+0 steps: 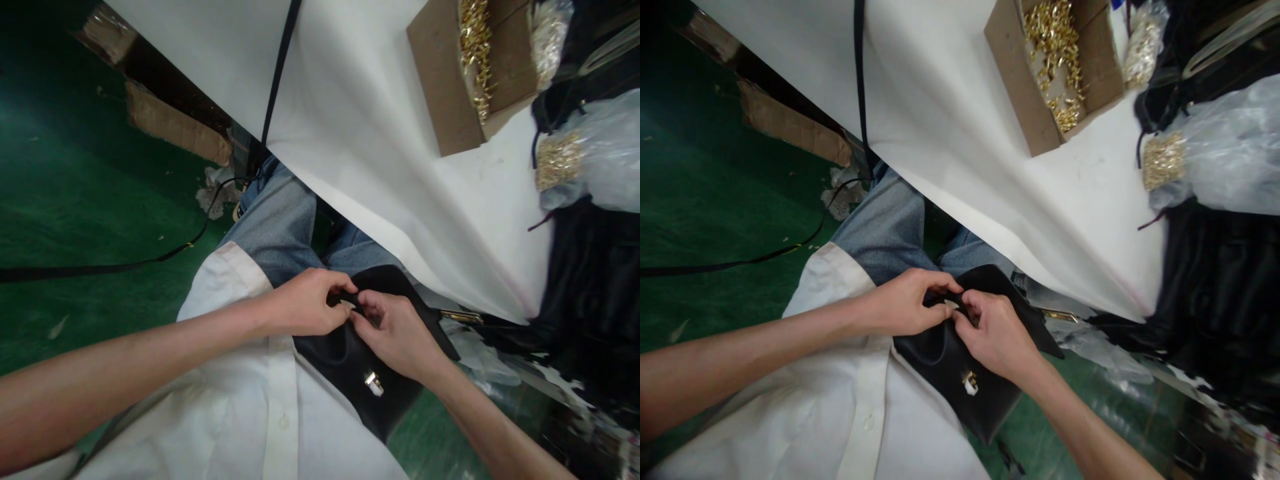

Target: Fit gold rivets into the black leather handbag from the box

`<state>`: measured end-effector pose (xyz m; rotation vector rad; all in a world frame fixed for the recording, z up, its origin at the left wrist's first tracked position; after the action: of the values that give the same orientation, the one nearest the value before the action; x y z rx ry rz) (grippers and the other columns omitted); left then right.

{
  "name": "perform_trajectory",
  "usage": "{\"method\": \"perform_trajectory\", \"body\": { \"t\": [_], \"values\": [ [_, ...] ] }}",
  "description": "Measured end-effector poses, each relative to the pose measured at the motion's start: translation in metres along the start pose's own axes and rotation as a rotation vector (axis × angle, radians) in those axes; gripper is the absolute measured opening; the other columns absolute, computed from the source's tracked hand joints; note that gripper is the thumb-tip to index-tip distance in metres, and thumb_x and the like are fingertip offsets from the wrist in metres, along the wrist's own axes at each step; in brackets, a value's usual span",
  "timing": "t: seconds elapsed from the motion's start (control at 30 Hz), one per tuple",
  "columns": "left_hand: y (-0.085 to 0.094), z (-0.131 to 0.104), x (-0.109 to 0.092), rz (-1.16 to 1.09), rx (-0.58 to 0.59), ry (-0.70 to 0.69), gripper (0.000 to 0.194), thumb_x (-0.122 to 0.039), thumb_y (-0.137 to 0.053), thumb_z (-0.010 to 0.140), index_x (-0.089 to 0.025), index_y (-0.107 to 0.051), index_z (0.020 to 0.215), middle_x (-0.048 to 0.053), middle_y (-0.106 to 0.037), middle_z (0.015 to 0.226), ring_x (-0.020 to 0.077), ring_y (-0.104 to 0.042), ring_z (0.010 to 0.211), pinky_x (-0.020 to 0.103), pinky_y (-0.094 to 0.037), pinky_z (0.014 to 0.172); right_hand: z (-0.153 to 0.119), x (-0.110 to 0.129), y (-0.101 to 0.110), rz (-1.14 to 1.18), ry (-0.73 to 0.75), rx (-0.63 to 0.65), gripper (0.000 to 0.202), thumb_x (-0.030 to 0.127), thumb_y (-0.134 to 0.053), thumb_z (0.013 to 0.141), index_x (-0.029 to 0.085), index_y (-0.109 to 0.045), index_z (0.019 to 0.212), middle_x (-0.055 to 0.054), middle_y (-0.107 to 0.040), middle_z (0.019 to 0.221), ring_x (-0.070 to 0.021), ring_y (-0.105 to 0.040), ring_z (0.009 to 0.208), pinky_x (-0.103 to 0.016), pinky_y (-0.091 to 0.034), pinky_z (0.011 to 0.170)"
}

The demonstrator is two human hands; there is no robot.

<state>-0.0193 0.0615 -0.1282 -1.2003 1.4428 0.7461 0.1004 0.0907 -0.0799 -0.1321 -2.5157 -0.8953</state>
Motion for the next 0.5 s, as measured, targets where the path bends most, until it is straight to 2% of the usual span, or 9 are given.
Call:
{"method": "perform_trajectory", "body": {
  "t": [0.07,0.17,0.33,0.5],
  "values": [
    [0.000,-0.001,0.003,-0.013,-0.050,0.028,0.029,-0.017,-0.070,0.084,-0.021,-0.079,0.111,0.003,-0.082,0.104,0.0206,-0.075,0.096,0.030,-0.056,0.084,-0.001,0.004,0.001,-0.032,0.017,0.001,0.028,0.031,-0.064,0.095,0.023,-0.052,0.070,0.004,-0.046,0.062,-0.0143,-0.043,0.059,-0.031,-0.028,0.057],
    [0.001,0.001,0.008,-0.044,-0.110,0.069,0.021,-0.017,-0.072,0.078,-0.020,-0.076,0.099,0.000,-0.076,0.084,0.0176,-0.070,0.078,0.027,-0.051,0.069,-0.004,0.005,0.003,-0.037,0.035,-0.001,0.024,0.028,-0.062,0.093,0.023,-0.053,0.071,0.004,-0.047,0.064,-0.0139,-0.042,0.060,-0.031,-0.028,0.057],
    [-0.007,0.005,0.003,-0.147,0.039,0.020,0.019,-0.020,-0.073,0.083,-0.017,-0.079,0.101,0.000,-0.076,0.078,0.0161,-0.071,0.072,0.024,-0.048,0.062,-0.008,-0.009,-0.001,0.159,-0.007,0.122,0.028,0.039,-0.068,0.097,0.022,-0.057,0.077,0.003,-0.055,0.071,-0.0150,-0.048,0.067,-0.027,-0.036,0.060],
    [-0.003,0.000,-0.008,0.017,0.000,-0.016,0.022,-0.015,-0.069,0.086,-0.015,-0.083,0.104,0.003,-0.081,0.080,0.0187,-0.076,0.072,0.027,-0.050,0.063,-0.008,-0.021,-0.005,0.281,-0.045,0.228,0.028,0.044,-0.072,0.098,0.020,-0.065,0.084,0.001,-0.063,0.078,-0.0169,-0.055,0.074,-0.027,-0.043,0.066]
  ]
}}
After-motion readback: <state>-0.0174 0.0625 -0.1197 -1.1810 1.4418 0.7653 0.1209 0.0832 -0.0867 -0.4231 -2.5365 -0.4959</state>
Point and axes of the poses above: each hand's wrist, its own z-axis towards the middle knuckle, its own y-axis out of the back of the hand, x = y × z, the point moved 9 cm from there along z, towards the middle knuckle
